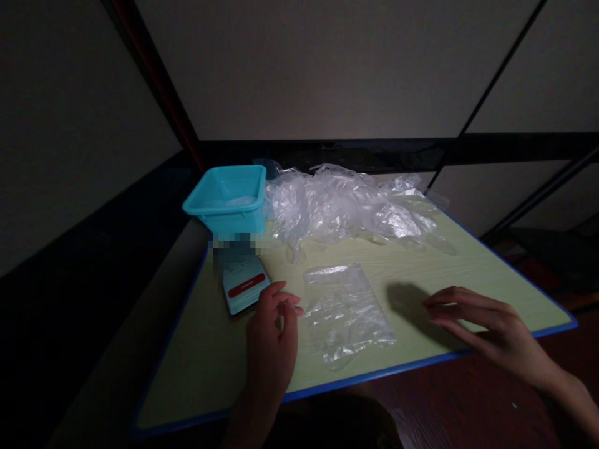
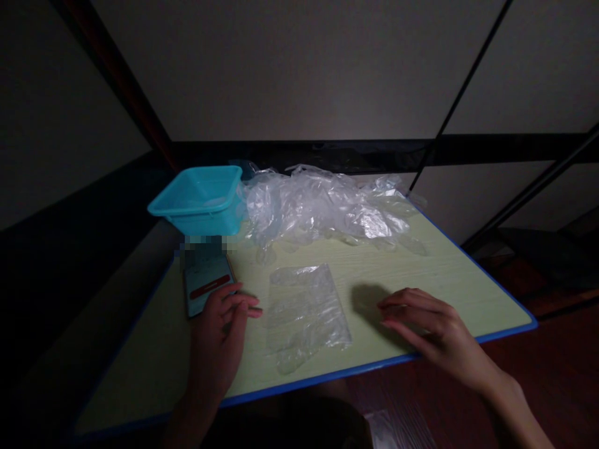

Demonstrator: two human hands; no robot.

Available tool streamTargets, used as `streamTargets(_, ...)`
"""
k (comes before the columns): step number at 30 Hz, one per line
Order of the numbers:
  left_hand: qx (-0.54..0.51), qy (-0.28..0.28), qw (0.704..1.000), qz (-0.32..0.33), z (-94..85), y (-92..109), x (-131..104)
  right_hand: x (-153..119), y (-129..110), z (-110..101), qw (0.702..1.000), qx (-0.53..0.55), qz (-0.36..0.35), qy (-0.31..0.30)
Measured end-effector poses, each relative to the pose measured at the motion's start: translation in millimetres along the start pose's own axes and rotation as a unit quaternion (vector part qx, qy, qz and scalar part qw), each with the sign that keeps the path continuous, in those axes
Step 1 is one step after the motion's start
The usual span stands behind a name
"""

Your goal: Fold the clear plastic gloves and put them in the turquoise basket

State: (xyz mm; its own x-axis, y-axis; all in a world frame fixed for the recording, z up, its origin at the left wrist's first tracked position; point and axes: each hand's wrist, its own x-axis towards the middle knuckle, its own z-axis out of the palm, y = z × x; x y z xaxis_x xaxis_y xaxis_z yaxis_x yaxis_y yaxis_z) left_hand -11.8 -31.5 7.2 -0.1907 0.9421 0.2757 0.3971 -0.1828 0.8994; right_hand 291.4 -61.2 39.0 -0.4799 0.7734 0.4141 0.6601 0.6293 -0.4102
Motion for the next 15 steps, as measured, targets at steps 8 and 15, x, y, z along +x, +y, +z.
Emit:
streamTargets(8, 0.004, -0.028, 0.999, 0.017, 1.7, -1.7, -1.4, 9.3, -9.5, 8.9, 0.996, -0.018, -0.048, -0.073)
streamTargets(15, -0.001, -0.070, 0.996, 0.063, 3.1, -2.1, -3.0, 12.5, -24.1, 19.9, 0.968, -0.147, -0.182, -0.094)
